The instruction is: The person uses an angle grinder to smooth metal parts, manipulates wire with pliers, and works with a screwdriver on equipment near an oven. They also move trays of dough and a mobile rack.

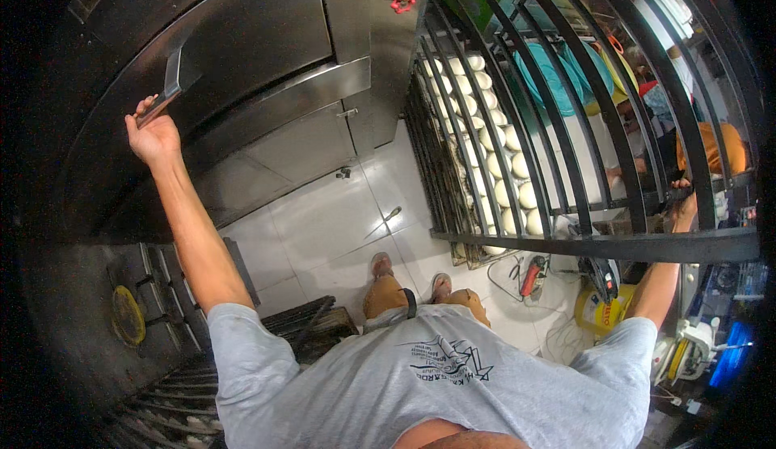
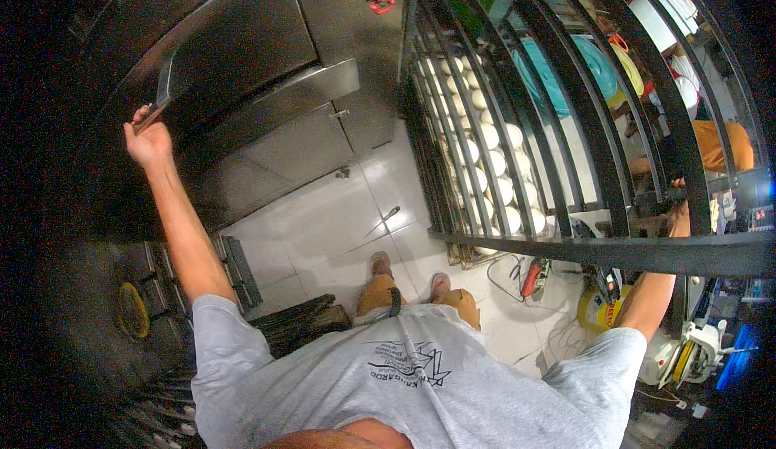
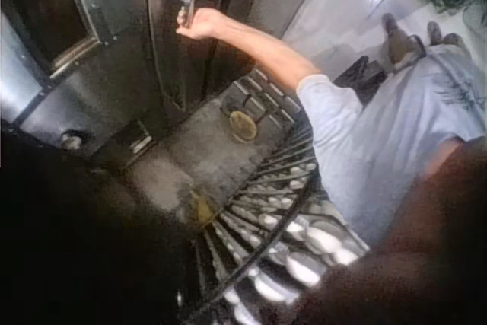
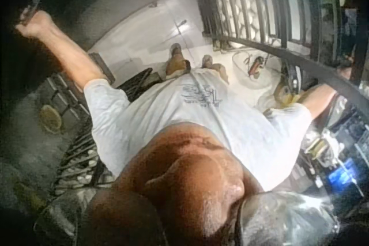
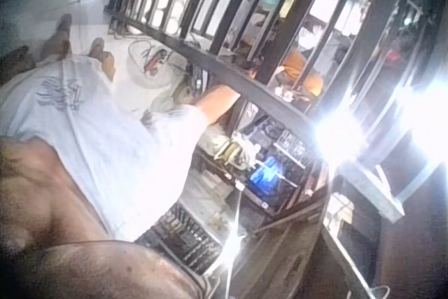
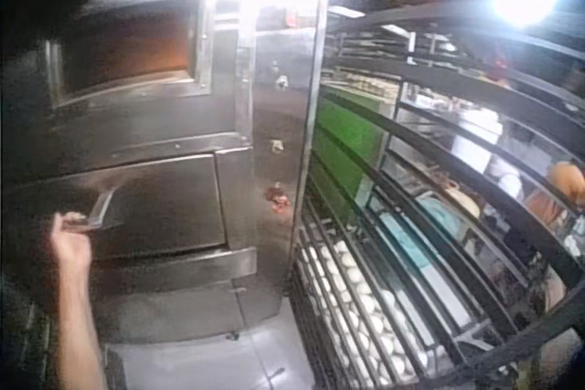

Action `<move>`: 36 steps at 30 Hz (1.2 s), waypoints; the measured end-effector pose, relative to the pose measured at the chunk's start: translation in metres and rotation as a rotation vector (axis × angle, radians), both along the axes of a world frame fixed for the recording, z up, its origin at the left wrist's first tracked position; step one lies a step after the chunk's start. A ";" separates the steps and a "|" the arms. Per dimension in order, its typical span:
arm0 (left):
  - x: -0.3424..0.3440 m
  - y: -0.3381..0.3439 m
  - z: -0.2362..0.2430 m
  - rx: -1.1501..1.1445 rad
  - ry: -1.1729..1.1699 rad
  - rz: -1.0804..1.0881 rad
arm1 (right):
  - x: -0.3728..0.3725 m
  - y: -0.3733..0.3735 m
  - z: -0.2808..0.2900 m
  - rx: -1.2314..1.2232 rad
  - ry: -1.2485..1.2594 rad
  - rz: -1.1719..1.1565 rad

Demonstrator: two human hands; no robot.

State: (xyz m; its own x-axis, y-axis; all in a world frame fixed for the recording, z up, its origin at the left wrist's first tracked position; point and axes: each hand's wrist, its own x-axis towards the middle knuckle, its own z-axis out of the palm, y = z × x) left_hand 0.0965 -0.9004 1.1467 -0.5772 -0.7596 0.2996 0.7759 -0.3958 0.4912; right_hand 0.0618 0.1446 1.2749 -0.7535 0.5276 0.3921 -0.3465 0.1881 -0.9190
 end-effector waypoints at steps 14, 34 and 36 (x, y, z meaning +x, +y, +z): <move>-0.008 0.204 -0.018 -0.307 -0.497 0.082 | -0.014 0.065 -0.018 -0.029 0.042 0.095; 0.102 0.705 0.085 -0.728 -0.298 0.034 | -0.010 0.044 0.016 -0.291 -0.020 0.654; 0.102 0.712 0.091 -0.880 -0.345 0.276 | -0.019 0.050 0.002 -0.299 -0.010 0.545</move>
